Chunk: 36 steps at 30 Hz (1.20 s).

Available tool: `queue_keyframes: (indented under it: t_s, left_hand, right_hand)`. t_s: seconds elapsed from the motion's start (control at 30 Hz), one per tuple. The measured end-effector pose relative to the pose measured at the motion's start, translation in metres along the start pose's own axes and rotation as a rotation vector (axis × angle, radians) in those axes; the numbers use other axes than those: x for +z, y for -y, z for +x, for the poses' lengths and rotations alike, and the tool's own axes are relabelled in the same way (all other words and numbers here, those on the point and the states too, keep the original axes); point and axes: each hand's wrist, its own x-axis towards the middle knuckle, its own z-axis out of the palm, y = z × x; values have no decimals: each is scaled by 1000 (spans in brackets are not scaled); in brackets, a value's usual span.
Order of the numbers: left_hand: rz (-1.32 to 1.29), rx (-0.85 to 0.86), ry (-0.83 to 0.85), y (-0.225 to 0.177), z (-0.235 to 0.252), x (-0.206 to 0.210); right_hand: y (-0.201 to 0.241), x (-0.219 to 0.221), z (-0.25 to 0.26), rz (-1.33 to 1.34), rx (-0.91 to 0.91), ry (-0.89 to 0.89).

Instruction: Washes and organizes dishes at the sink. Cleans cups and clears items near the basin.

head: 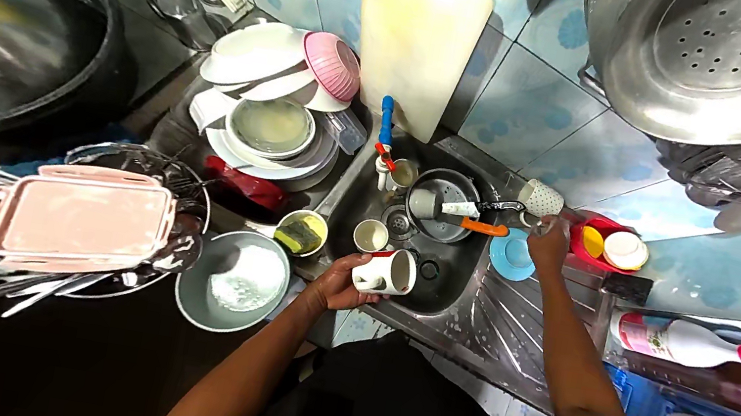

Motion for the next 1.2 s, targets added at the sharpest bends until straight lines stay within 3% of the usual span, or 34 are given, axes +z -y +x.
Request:
queue_keyframes:
  t_s: [0.2,0.37,0.77,0.97,1.2]
  left_hand:
    - [2,10,14,-2,1,0]
    - [3,-1,3,-1,2,-1]
    - [6,-3,3,-1,1,-1]
    - [23,16,-16,-1,0,1]
    - [5,14,26,-1,0,-3]
  right_hand:
    - [41,16,20,-307,-395,-76]
    - [55,22,54,-646,-663,51]
    - [46,38,60,-689,-557,166]
    - [37,46,55,-588,-538,113]
    - [29,46,56,-709,-558,118]
